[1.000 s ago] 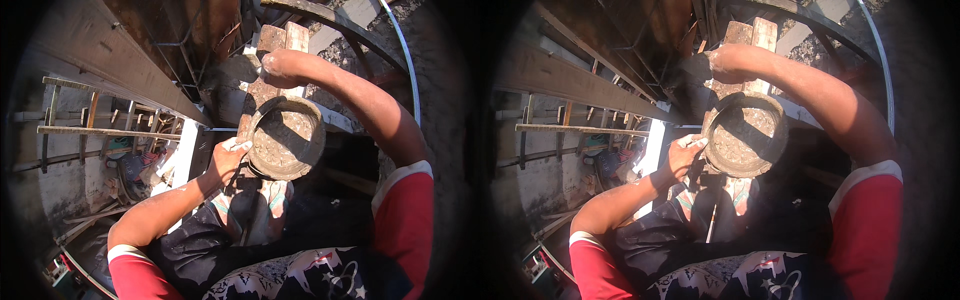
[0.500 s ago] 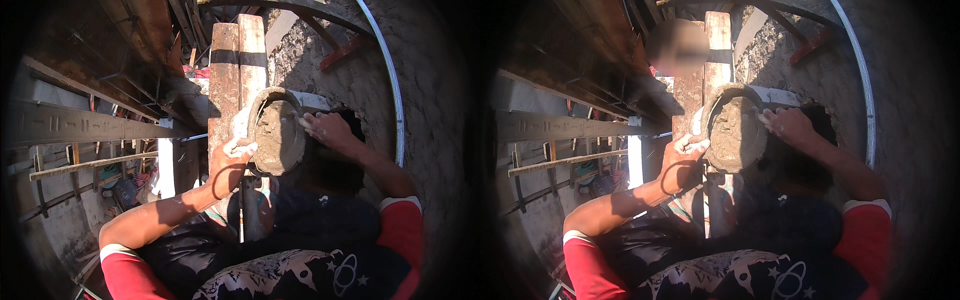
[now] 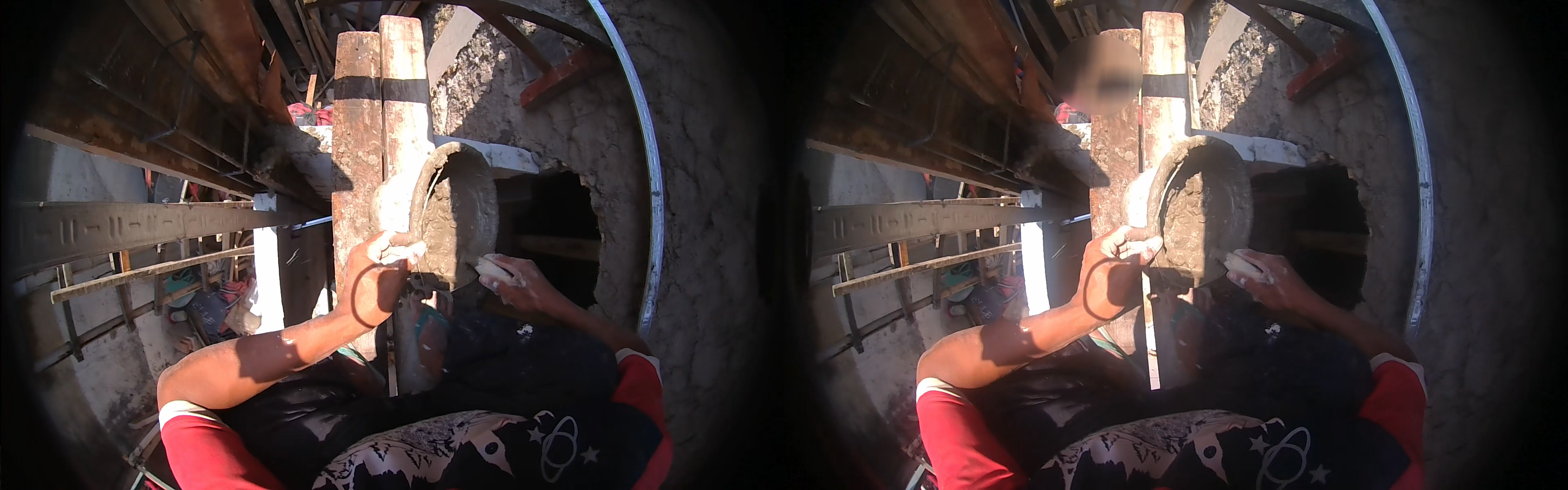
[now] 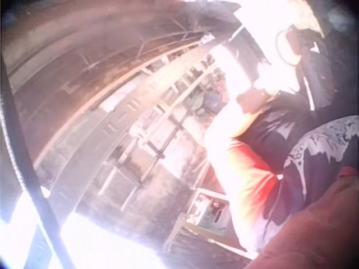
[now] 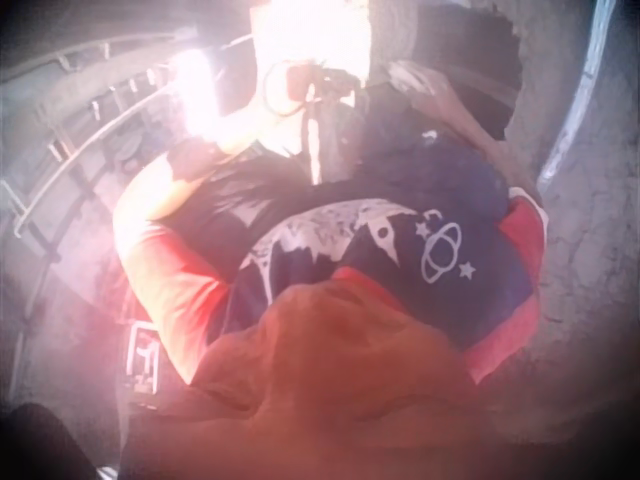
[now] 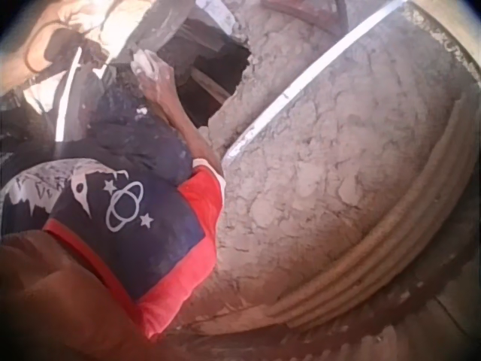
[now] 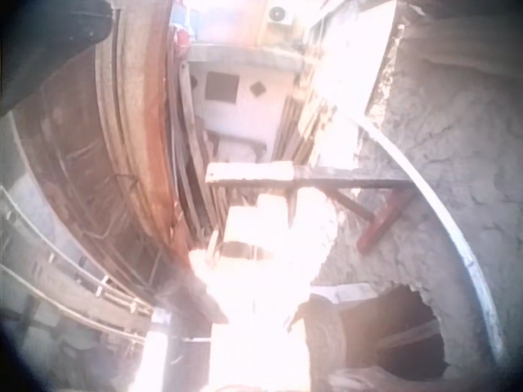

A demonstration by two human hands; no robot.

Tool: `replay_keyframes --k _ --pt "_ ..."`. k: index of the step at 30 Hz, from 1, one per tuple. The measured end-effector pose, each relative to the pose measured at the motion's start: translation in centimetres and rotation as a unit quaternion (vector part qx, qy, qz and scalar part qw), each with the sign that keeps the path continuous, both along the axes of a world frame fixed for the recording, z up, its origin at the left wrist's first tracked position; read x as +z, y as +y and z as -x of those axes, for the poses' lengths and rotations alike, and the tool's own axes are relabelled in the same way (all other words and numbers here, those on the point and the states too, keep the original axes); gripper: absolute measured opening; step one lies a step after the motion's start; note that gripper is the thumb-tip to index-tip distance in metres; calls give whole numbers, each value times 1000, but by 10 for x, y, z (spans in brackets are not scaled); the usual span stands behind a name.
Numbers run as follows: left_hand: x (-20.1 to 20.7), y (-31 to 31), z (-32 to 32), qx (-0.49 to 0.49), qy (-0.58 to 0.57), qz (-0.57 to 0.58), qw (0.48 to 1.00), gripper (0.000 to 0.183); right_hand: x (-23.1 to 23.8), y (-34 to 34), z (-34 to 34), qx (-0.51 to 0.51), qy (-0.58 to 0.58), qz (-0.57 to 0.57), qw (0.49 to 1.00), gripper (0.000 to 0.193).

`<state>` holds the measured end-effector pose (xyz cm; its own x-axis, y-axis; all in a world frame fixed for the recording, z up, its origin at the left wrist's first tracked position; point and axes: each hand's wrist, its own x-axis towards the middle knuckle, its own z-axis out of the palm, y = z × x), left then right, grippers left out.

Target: The person scoops mortar from a bucket using a trowel and applies it to a vertical brick column. They repeatedly smooth the mortar on the column's surface and scrape excess material back into the bucket.

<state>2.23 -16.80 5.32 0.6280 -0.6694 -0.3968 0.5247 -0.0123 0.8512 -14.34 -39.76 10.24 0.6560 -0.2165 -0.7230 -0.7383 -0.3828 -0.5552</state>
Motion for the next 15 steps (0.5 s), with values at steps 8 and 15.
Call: replay_keyframes --k 8,15 --pt "-16 30 -16 20 7 -44 999 14 10 -24 9 1 -8 -7 1000 47" --pt "-48 65 -25 79 7 -33 996 14 62 -34 -19 32 18 0 999 48"
